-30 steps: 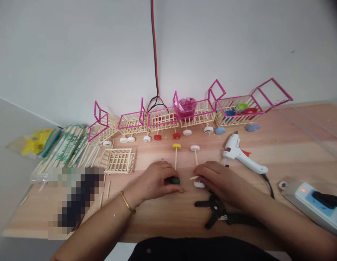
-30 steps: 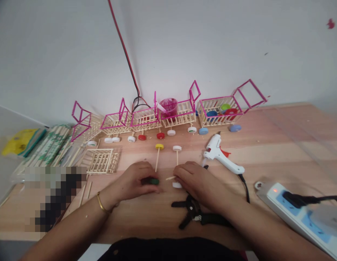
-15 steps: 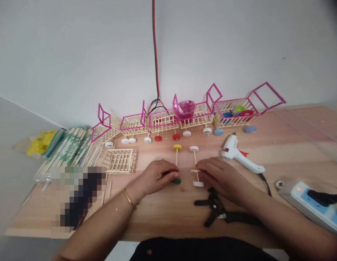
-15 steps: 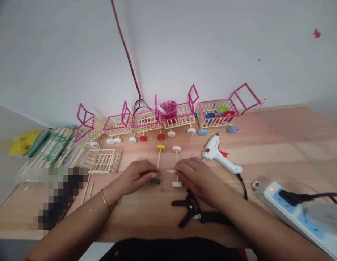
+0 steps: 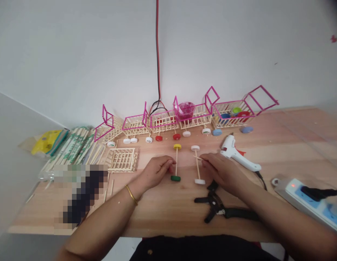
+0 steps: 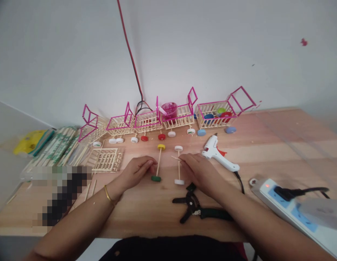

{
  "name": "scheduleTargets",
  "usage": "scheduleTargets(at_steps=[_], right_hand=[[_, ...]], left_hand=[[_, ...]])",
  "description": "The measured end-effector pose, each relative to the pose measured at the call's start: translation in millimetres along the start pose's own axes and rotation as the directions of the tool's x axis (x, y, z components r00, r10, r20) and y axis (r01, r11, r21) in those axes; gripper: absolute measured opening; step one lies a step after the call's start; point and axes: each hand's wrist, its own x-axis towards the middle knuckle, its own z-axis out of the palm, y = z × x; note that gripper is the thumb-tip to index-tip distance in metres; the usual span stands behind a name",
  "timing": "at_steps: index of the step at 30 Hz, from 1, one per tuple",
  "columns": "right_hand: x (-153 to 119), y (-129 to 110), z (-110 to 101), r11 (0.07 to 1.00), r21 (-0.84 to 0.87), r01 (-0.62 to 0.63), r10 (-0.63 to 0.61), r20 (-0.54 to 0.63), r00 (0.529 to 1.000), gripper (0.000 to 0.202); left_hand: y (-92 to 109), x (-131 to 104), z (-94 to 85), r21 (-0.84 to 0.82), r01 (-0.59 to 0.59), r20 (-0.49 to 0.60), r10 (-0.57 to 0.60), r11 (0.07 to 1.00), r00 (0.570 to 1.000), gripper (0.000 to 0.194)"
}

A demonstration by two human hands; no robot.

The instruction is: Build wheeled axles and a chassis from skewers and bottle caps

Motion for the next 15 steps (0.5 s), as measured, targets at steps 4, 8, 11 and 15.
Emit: scheduleTargets(at_steps=[4, 8, 11, 15], right_hand=[[1.3, 1.2, 0.5, 0.999, 0.025, -0.022, 0.022, -0.015, 1.0, 0.026], [2.2, 1.2, 0.7, 0.999, 0.031, -0.042, 0.042, 0.007, 0.999, 0.025], [2.6, 1.7, 0.1, 0.997, 0.046, -0.069, 0.069, -0.005, 0.998, 0.024], [2.8, 2.7, -1.2, 0.989, 0.095, -0.113, 0.118, -0.042, 0.992, 0.024]], left_hand=[[-2.2, 1.3, 2.1, 0.011, 0.009, -0.044, -0.009, 1.0, 0.999, 0.026], [-1.5, 2.6, 4.1, -0.011, 0.025, -0.077, -0.026, 1.0, 0.997, 0.019], [-1.9, 2.7, 4.5, -0.004, 0.019, -0.064, -0.019, 1.0, 0.998, 0.018], [-3.7, 2.1, 4.0, 0.034, 0.007, -0.047, -0.005, 0.999, 0.999, 0.022]])
